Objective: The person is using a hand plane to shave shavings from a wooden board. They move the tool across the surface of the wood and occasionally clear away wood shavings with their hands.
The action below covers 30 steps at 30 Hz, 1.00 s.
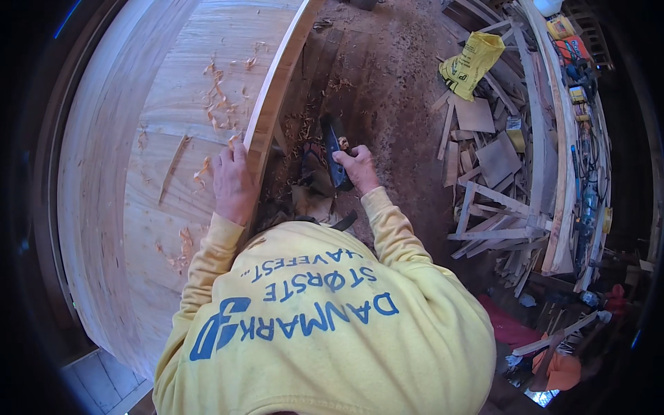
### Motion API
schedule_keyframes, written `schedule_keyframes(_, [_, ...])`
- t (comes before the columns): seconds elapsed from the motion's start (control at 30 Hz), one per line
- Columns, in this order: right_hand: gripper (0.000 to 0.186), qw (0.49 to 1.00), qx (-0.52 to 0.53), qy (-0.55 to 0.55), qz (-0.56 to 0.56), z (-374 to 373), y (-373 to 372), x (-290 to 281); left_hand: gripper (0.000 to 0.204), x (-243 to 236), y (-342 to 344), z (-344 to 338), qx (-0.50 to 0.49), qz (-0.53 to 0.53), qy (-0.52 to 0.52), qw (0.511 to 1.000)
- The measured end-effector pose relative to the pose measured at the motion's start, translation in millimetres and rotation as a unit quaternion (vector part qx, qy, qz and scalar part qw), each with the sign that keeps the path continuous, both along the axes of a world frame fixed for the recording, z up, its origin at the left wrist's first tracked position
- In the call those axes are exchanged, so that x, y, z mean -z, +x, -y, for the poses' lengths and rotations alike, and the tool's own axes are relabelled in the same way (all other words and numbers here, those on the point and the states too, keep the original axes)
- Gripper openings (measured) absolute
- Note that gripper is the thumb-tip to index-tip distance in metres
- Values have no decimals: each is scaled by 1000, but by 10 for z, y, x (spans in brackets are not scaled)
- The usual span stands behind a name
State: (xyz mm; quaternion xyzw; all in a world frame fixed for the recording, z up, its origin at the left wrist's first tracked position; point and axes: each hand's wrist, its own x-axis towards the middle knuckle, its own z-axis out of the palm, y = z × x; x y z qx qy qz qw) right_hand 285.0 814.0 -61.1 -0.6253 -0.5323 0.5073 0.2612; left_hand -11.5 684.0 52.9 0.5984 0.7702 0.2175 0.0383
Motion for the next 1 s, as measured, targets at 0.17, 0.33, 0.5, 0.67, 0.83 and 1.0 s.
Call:
schedule_keyframes(0.17, [57, 989, -28, 134, 48, -813, -277, -354, 57, 51, 72, -474, -9, 45, -29, 999])
schedule_keyframes(0.33, [63, 957, -45, 280, 59, -1440, -971, -1202, 59, 45, 88, -794, -20, 51, -25, 998])
schedule_keyframes(0.5, [63, 917, -80, 359, 153, -1564, -1520, -1326, 63, 55, 145, -887, -30, 40, -13, 999])
schedule_keyframes(0.67, [63, 879, -204, 382, 200, -733, -1628, -1137, 71, 205, 25, -882, -17, 68, 9, 998])
schedule_keyframes(0.83, [61, 873, -146, 382, 267, -1185, -1812, -1259, 73, 116, 23, -804, -19, 113, 4, 993])
schedule_keyframes(1.0, [60, 935, 44, 243, 255, -3616, -1898, -1439, 74, 52, 134, -885, -9, 130, -11, 991])
